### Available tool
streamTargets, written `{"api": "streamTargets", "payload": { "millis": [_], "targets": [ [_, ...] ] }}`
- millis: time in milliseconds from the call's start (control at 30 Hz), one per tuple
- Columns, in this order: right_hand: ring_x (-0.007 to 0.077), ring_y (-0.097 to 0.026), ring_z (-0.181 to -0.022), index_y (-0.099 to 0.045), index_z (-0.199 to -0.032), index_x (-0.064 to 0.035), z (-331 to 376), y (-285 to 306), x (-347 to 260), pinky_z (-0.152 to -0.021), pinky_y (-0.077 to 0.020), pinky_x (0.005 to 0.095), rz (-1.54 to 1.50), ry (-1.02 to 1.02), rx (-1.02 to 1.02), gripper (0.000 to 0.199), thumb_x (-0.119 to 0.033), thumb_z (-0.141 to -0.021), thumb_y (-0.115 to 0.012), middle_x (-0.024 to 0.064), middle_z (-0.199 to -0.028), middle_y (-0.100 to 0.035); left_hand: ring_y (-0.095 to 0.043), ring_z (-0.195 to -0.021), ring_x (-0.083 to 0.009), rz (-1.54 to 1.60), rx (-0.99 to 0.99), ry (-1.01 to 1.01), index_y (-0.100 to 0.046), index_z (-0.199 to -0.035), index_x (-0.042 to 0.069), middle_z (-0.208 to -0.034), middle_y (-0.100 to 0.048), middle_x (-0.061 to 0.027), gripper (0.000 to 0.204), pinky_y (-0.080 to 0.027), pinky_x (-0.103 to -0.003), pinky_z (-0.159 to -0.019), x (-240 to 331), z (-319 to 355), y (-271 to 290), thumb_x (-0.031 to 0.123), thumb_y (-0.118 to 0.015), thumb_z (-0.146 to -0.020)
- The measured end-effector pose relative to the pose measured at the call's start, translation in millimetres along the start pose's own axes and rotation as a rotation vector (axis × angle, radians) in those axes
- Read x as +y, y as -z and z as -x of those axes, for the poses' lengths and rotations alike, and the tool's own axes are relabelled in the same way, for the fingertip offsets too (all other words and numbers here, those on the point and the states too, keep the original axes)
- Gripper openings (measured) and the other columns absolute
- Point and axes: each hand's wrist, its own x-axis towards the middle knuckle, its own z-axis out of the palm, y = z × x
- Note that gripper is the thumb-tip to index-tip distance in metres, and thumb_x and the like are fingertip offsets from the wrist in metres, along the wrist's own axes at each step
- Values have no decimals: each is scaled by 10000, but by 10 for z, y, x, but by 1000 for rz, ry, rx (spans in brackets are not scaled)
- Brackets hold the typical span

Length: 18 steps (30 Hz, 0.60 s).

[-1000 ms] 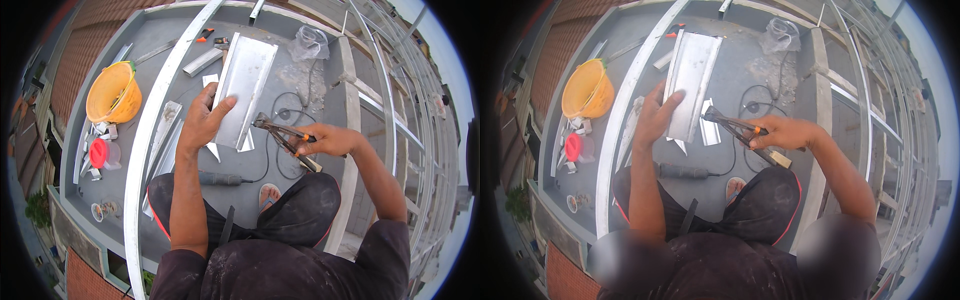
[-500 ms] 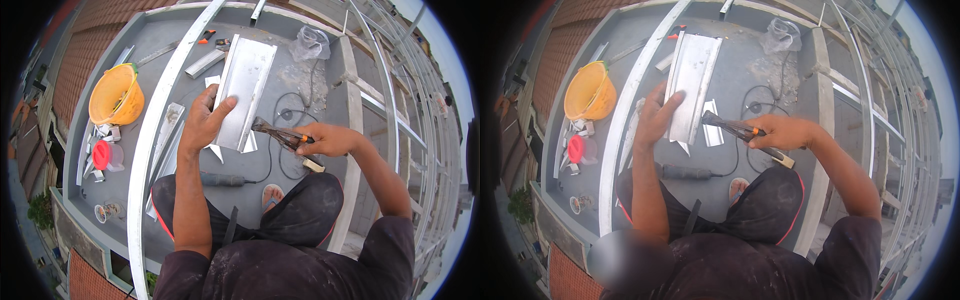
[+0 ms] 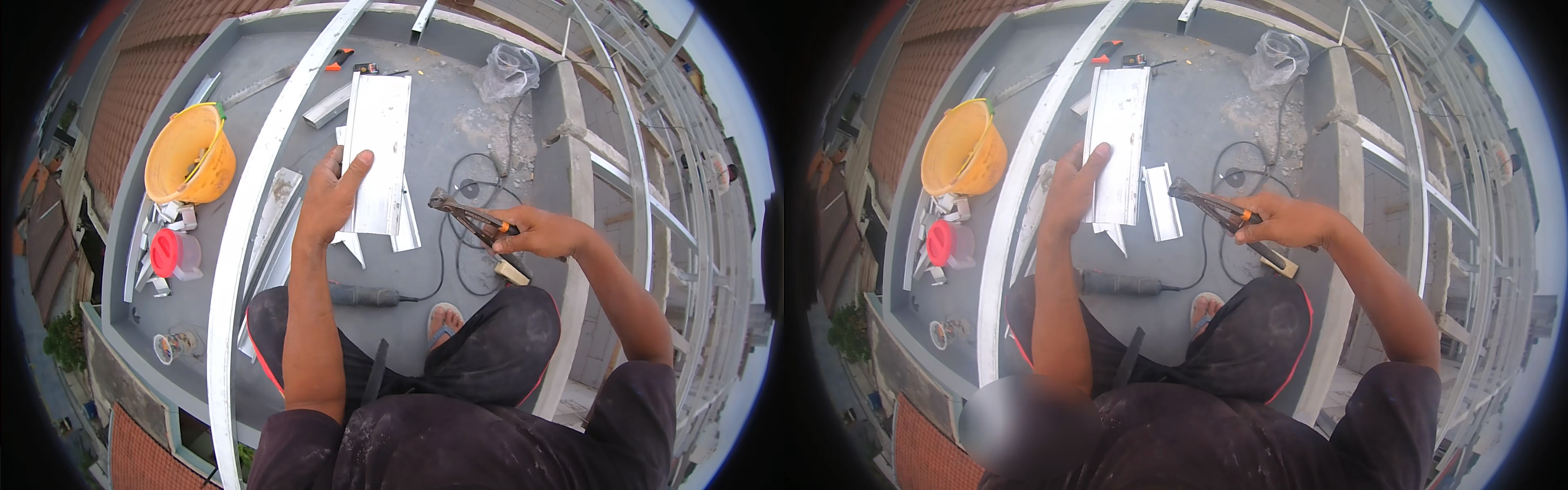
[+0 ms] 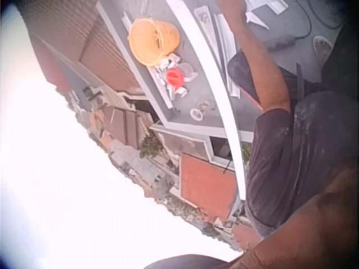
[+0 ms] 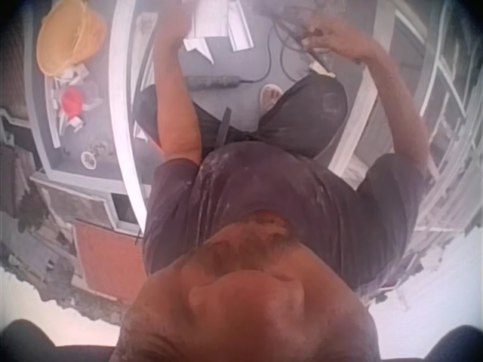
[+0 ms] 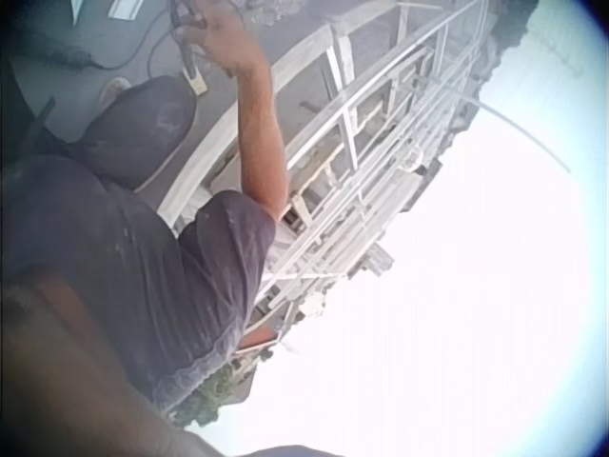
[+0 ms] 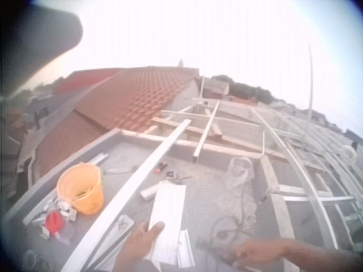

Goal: The person walks on a rooftop construction site, picks up metal pieces, and uses pliers to bend and shape them. They then sit down, measure and mark the metal pieces with a tape measure and marker, and continue preparing the components for assembly.

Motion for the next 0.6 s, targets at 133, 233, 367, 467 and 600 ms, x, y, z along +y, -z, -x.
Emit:
{"api": "streamTargets", "payload": {
  "millis": [133,233,367,467,600],
  "targets": [
    [219,-642,-1144,-440,-1654,-94,-129,-22,83,-1029,-530,399,-181,117,-140,740,-272,-990,-714,117,-1264,-709,-736,-1015,-206,-65,-41,-132,-593,-1399,-106,-1185,-734,-225,643,-585,-317,-866,47,27,2,418,-720,-1049],
    [233,-656,-1159,-446,-1640,-60,-198,57,-35,-1003,-558,393,-145,146,-205,740,-292,-992,-717,143,-1282,-706,-734,-1020,-206,-51,-75,-204,-606,-1384,-90,-1176,-738,-217,613,-580,-314,-874,47,23,2,403,-733,-1044],
    [231,-668,-1165,-527,-1550,-40,-179,65,-77,-976,-567,384,-199,117,-219,677,-328,-980,-753,138,-1263,-713,-664,-1195,-185,-35,-140,-143,-574,-1480,-67,-1326,-709,-156,550,-503,-335,-1050,133,60,-1,270,-691,-1062],
    [202,-666,-1167,-650,-1396,-7,-172,62,-69,-974,-545,358,-236,132,-230,590,-404,-982,-790,110,-1232,-724,-734,-1015,-206,-37,-102,-217,-618,-1373,-72,-1143,-743,-206,607,-584,-314,-862,83,38,-14,399,-767,-1020],
    [204,-663,-1155,-661,-1376,-9,-197,80,-25,-991,-523,363,-246,161,-259,569,-391,-976,-797,102,-1218,-725,-737,-1003,-209,-44,-116,-223,-627,-1364,-68,-1107,-747,-204,619,-587,-316,-845,107,44,-30,414,-778,-1008]
  ]
}}
